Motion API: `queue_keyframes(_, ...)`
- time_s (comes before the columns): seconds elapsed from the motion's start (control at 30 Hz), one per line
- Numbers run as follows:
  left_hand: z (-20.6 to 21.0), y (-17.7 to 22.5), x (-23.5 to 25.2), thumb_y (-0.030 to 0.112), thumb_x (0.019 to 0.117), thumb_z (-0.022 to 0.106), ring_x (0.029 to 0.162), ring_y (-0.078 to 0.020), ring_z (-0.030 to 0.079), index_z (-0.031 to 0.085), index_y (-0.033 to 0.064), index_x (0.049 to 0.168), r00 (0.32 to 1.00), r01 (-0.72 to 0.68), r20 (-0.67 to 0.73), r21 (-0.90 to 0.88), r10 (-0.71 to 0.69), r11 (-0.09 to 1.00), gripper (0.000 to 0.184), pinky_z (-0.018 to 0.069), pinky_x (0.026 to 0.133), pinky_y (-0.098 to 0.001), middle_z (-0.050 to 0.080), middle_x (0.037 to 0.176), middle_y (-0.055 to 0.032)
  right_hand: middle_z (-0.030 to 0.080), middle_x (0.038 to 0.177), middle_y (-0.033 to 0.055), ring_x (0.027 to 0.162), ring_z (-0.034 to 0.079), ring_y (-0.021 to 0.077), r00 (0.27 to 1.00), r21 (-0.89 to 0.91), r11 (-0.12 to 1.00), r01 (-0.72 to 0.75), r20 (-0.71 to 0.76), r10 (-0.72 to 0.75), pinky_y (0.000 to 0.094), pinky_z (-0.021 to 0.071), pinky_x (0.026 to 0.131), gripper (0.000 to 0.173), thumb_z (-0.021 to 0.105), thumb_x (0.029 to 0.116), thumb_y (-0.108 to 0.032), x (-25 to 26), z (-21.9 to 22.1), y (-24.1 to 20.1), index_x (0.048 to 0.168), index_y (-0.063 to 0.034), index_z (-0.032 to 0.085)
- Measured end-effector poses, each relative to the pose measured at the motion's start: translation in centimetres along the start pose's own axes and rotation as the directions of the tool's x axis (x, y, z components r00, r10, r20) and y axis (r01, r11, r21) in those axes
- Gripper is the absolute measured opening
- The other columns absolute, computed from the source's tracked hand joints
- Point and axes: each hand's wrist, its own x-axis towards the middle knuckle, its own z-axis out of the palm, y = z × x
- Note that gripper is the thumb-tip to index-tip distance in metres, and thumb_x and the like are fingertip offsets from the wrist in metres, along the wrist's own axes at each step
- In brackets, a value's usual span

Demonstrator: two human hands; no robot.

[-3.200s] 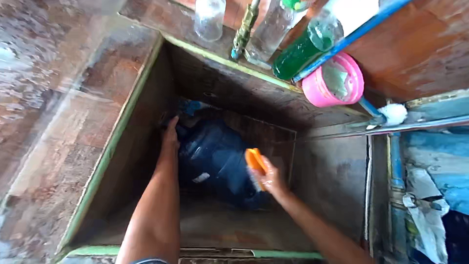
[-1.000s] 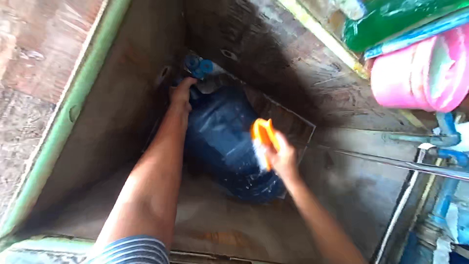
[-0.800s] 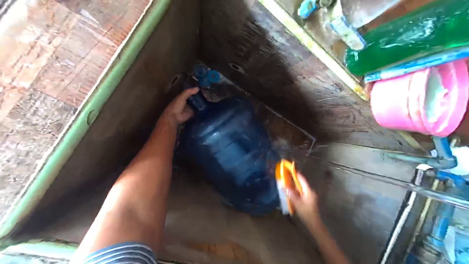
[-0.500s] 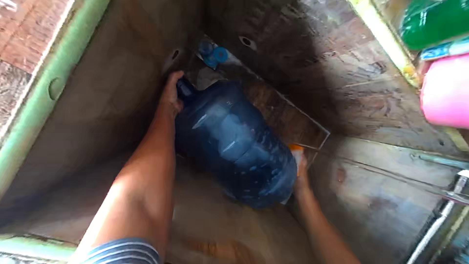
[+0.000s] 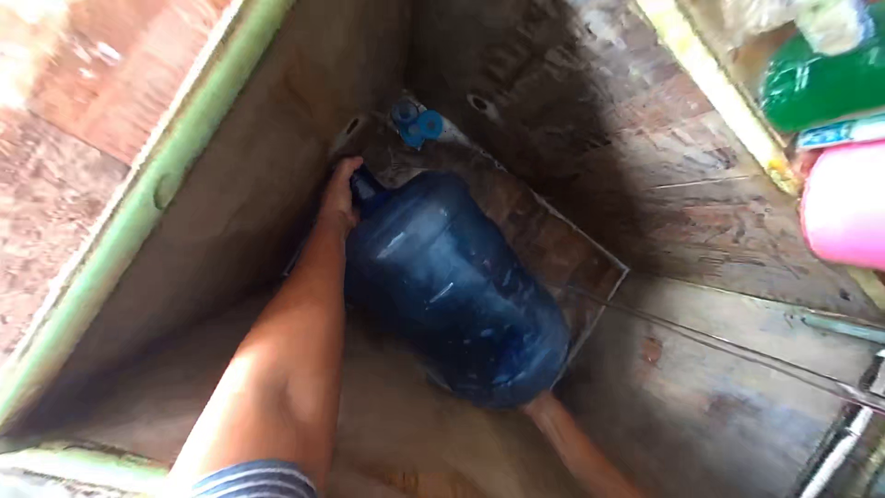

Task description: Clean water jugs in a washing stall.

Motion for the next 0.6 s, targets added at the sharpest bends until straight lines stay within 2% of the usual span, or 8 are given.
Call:
queue_keyframes(0.03,0.1,0.1,-0.1,0.038,0.1016,0.054,0.103,-0.0166,0.061,0.055,0.0107,0.132,1.000,0.003,-0.003,0.015,-0.003,1.000,0.041,0.0532,0.087,-0.0384,0.061,0.116,-0.0076,0.063,0.083,0.0038,0.070,0.063,0.0110,0.995,0.042,0.995,-0.094,0.041,0.093,0.0291,0.0550,0.060,0.036,0.026,0.1126,-0.029,-3.5,0.3,-0.6,0.110,-0.0084,0.056)
queue_keyframes(0.07,0.3,0.2,-0.6,0.039,0.1005,0.056,0.106,-0.0176,0.061,0.055,0.0102,0.134,1.000,0.019,-0.008,0.029,-0.019,0.999,0.044,0.0529,0.089,-0.0397,0.061,0.120,-0.0086,0.066,0.081,0.0029,0.069,0.065,0.0113,0.988,0.052,0.994,-0.101,0.119,0.094,0.0297,0.0568,0.059,0.044,0.023,0.1127,-0.038,-6.3,-0.5,-1.5,0.109,-0.0108,0.058)
queue_keyframes(0.17,2.0,1.2,-1.5,0.038,0.0969,0.062,0.113,-0.0212,0.060,0.055,0.0064,0.136,1.000,-0.002,-0.012,-0.002,0.002,1.000,0.051,0.0521,0.094,-0.0437,0.062,0.127,-0.0126,0.071,0.090,0.0020,0.074,0.069,0.0085,0.958,-0.092,0.953,0.287,0.012,-0.287,0.0277,0.0601,0.063,0.035,0.034,0.1108,-0.031,-10.6,-4.3,-4.0,0.124,-0.0092,0.058)
queue_keyframes(0.27,5.0,2.4,-5.3,0.037,0.0965,0.066,0.116,-0.0256,0.062,0.052,0.0021,0.141,0.989,-0.124,0.078,-0.006,0.124,0.992,0.058,0.0526,0.097,-0.0467,0.062,0.129,-0.0178,0.069,0.109,0.0179,0.088,0.069,0.0156,0.667,-0.421,0.647,0.636,-0.122,-0.735,0.0347,0.0597,0.079,0.045,0.065,0.0987,-0.016,-13.3,-0.8,-5.8,0.136,0.0078,0.055)
queue_keyframes(0.33,7.8,3.9,-9.6,0.030,0.0949,0.071,0.114,-0.0268,0.062,0.048,-0.0001,0.143,0.965,-0.215,0.150,-0.016,0.215,0.977,0.061,0.0526,0.097,-0.0463,0.062,0.128,-0.0203,0.070,0.108,0.0235,0.090,0.070,0.0220,0.462,-0.477,0.439,0.761,-0.076,-0.884,0.0400,0.0592,0.083,0.052,0.072,0.0943,-0.016,-14.1,3.5,-7.6,0.135,0.0112,0.055)
queue_keyframes(0.37,9.2,4.7,-12.0,0.024,0.0927,0.074,0.111,-0.0268,0.063,0.047,-0.0011,0.142,0.947,-0.256,0.189,-0.033,0.258,0.966,0.062,0.0534,0.095,-0.0463,0.063,0.125,-0.0208,0.069,0.107,0.0233,0.089,0.069,0.0233,0.418,-0.459,0.408,0.789,-0.084,-0.905,0.0415,0.0580,0.082,0.050,0.070,0.0960,-0.017,-14.8,4.8,-10.0,0.134,0.0104,0.055)
queue_keyframes(0.5,14.4,5.7,-21.2,0.011,0.0818,0.082,0.099,-0.0255,0.068,0.051,-0.0032,0.132,0.786,-0.494,0.413,-0.029,0.460,0.869,0.061,0.0568,0.089,-0.0464,0.068,0.108,-0.0193,0.067,0.109,0.0203,0.094,0.066,0.0241,0.526,-0.321,0.557,0.766,-0.184,-0.830,0.0436,0.0551,0.085,0.043,0.067,0.1005,-0.025,-18.3,3.0,-20.2,0.132,0.0038,0.059)
queue_keyframes(0.6,17.2,4.0,-28.2,0.024,0.0818,0.087,0.106,-0.0388,0.068,0.051,-0.0008,0.137,0.636,-0.691,0.616,0.187,0.464,0.698,0.070,0.0543,0.093,-0.0592,0.069,0.113,-0.0257,0.068,0.117,0.0248,0.107,0.068,0.0339,0.477,-0.569,0.426,0.704,-0.067,-0.876,0.0529,0.0530,0.097,0.047,0.069,0.0976,-0.022,-22.4,0.8,-18.8,0.135,0.0040,0.058)
